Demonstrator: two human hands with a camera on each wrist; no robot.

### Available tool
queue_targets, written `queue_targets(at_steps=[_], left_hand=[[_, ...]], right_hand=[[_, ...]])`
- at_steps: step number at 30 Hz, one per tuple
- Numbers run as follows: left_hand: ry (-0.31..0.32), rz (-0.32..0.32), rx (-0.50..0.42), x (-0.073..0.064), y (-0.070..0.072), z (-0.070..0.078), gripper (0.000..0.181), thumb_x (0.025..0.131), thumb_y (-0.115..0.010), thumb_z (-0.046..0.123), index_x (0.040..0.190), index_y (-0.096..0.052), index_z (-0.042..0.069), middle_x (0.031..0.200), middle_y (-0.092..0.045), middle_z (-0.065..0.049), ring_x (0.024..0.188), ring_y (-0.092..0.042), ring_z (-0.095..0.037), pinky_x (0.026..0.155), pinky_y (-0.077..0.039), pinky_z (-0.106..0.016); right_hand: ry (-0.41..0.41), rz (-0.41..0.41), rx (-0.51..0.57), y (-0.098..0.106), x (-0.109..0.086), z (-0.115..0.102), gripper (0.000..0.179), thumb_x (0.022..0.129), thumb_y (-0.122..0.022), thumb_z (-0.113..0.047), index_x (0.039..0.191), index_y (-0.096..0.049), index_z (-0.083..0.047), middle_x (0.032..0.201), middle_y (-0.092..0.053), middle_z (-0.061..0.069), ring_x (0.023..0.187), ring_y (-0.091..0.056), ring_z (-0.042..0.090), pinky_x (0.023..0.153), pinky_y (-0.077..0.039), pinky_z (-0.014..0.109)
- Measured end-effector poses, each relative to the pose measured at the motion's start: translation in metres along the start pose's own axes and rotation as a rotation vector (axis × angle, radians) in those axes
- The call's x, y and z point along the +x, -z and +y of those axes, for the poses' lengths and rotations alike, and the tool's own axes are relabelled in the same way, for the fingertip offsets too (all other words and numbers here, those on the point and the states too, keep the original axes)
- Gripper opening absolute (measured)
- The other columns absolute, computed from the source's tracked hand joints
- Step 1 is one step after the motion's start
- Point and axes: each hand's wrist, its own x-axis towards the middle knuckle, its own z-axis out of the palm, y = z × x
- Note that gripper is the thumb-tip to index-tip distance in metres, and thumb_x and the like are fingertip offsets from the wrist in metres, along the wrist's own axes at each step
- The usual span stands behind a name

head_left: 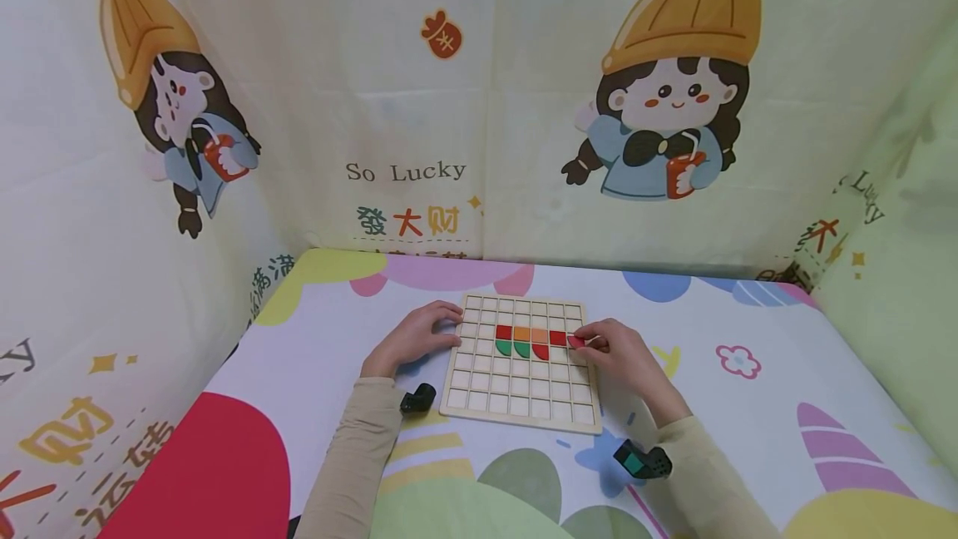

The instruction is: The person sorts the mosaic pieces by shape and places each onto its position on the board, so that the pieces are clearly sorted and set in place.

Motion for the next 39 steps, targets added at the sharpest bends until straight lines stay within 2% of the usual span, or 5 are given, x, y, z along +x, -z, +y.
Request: queue_targets(at_steps=[20,39], left_hand=[[-0.006,0.000,0.007,0.002,0.000,0.000,0.036,0.087,-0.075,0.019,0.119,-0.068,0.006,0.131,-0.058,-0.004,0.127,-0.050,-0.023,0.110,-0.038,-0.039],[0.011,-0.001,-0.005,0.001,0.001,0.003,0.036,0.086,-0.076,0.018,0.118,-0.068,0.004,0.131,-0.058,-0.006,0.128,-0.049,-0.025,0.111,-0.037,-0.039]], right_hand=[[0.047,0.011,0.017,-0.012,-0.004,-0.009,0.024,0.086,-0.074,-0.005,0.109,-0.071,0.000,0.104,-0.062,0.013,0.086,-0.064,0.021,0.080,-0.058,0.040],[0.032,0.012,0.008,-0.015,-0.003,-0.009,0.027,0.086,-0.075,-0.008,0.111,-0.071,0.000,0.105,-0.063,0.013,0.086,-0.062,0.021,0.077,-0.056,0.037]])
